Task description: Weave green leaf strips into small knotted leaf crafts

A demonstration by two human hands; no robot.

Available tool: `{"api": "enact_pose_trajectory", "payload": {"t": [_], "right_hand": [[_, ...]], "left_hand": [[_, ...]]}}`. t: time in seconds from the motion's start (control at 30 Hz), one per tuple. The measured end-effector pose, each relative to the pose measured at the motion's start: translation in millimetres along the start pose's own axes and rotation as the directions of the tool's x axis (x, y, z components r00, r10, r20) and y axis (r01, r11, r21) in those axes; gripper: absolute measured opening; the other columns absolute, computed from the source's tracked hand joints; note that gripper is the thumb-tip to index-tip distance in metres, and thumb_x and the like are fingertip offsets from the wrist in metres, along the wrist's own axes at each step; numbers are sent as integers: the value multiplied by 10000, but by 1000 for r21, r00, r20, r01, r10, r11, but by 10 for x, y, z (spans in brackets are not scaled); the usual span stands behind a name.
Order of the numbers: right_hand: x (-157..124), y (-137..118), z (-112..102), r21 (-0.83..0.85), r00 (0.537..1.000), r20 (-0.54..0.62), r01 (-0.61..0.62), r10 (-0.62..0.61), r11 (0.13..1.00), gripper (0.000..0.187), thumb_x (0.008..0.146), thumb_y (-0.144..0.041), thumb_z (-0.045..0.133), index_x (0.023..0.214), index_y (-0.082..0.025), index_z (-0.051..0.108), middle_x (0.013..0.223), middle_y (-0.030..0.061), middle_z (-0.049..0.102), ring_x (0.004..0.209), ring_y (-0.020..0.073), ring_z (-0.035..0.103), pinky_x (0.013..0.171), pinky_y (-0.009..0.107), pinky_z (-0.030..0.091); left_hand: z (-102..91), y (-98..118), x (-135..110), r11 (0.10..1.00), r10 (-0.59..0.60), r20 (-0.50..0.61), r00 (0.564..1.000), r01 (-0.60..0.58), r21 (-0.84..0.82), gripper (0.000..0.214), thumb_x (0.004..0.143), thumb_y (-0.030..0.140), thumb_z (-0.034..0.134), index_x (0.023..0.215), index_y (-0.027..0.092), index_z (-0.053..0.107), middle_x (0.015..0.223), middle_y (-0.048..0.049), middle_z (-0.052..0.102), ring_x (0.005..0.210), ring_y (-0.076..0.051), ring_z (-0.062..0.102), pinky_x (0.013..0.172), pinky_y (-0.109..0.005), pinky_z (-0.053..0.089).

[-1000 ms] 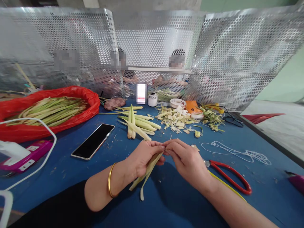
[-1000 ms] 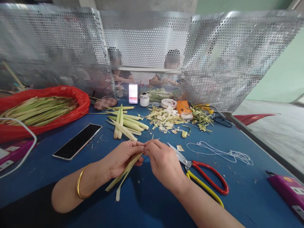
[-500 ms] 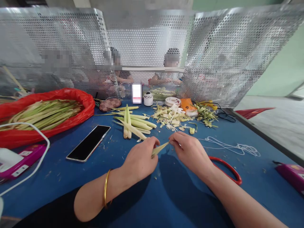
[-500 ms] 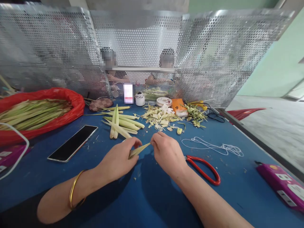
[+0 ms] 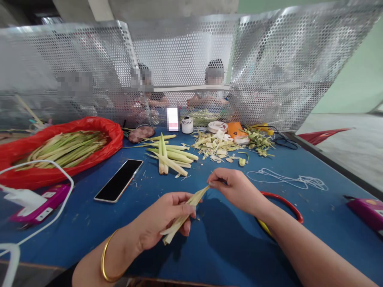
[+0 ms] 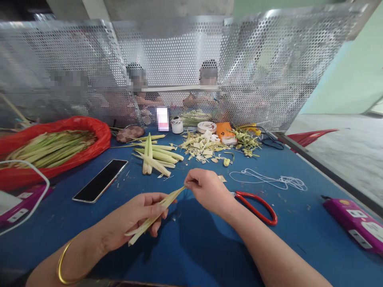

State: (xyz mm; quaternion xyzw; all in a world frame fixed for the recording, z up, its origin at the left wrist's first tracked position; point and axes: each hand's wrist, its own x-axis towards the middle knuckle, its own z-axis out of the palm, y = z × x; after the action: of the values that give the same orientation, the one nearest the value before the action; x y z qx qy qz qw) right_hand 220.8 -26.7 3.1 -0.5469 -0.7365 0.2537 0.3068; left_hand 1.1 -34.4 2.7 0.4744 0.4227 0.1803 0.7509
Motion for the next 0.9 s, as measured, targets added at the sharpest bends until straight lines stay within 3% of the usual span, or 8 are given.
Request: {"api": "enact_pose_trajectory", "payload": {"t": [0.13,0.2,0.33,0.43,0.53,0.63,0.77,0.9], "right_hand": [[-7,1,-32,16,999,40,-12,11,1000,155,831,-233,535,756,-193,664,729,7,685,712,161,594,671,267,444],[-6,24,-39,14,999,45,-28,27,1000,160,832,-249,535,750,-194,661,718,3,678,705,160,586,663,267,442],[-10,51,-21,-24,999,8,-33,34,999,163,831,-250,526,735,-200,648,708,0,666,689,158,577,652,269,435],[-14,49,-17,-40,1000,-9,-11,11,999,161,828,-241,520,734,-198,643,709,3,663,687,159,576,651,272,433],[-16,46,-51,-39,1000,-18,25,-25,999,173,833,-231,503,735,-193,640,711,8,662,691,159,575,641,269,431],[-33,28,-136,-69,999,-7,44,-45,997,164,825,-213,505,735,-196,641,700,4,660,682,157,572,628,262,428],[-129,-60,-345,-120,993,78,98,-89,988,174,811,-187,506,689,-202,629,673,-1,654,630,148,564,573,245,417],[-285,-145,-560,-171,978,149,170,-145,970,174,797,-154,518,672,-221,618,652,-12,646,588,141,551,523,232,387]], "left_hand": [[-37,21,-140,951,90,54,994,-102,291,415,773,379,692,1126,168,636,924,-48,664,781,-155,616,734,-262,478],[-39,33,-145,852,229,-72,971,-165,496,512,759,433,693,1202,191,607,1063,-78,662,942,-221,609,857,-329,460],[47,-6,-31,512,584,-211,784,-154,845,720,664,550,737,1276,215,556,1243,-117,593,1125,-323,532,954,-399,392],[170,-68,82,440,552,-166,817,-117,890,670,678,511,731,1257,228,550,1096,-100,651,934,-309,620,801,-376,446],[286,-101,137,381,521,-118,845,-106,918,282,776,282,621,1054,238,621,941,-70,683,845,-285,645,725,-346,433],[379,-88,125,548,431,-112,895,-161,820,102,802,194,511,836,222,602,738,-28,655,672,-212,639,631,-296,429],[504,-56,59,947,151,-25,988,-138,291,118,795,205,516,902,197,567,742,-4,657,482,-114,573,515,-233,425],[634,-61,6,999,36,92,995,-35,-5,178,774,237,586,937,167,581,725,-3,646,482,-89,573,539,-218,448]]}}
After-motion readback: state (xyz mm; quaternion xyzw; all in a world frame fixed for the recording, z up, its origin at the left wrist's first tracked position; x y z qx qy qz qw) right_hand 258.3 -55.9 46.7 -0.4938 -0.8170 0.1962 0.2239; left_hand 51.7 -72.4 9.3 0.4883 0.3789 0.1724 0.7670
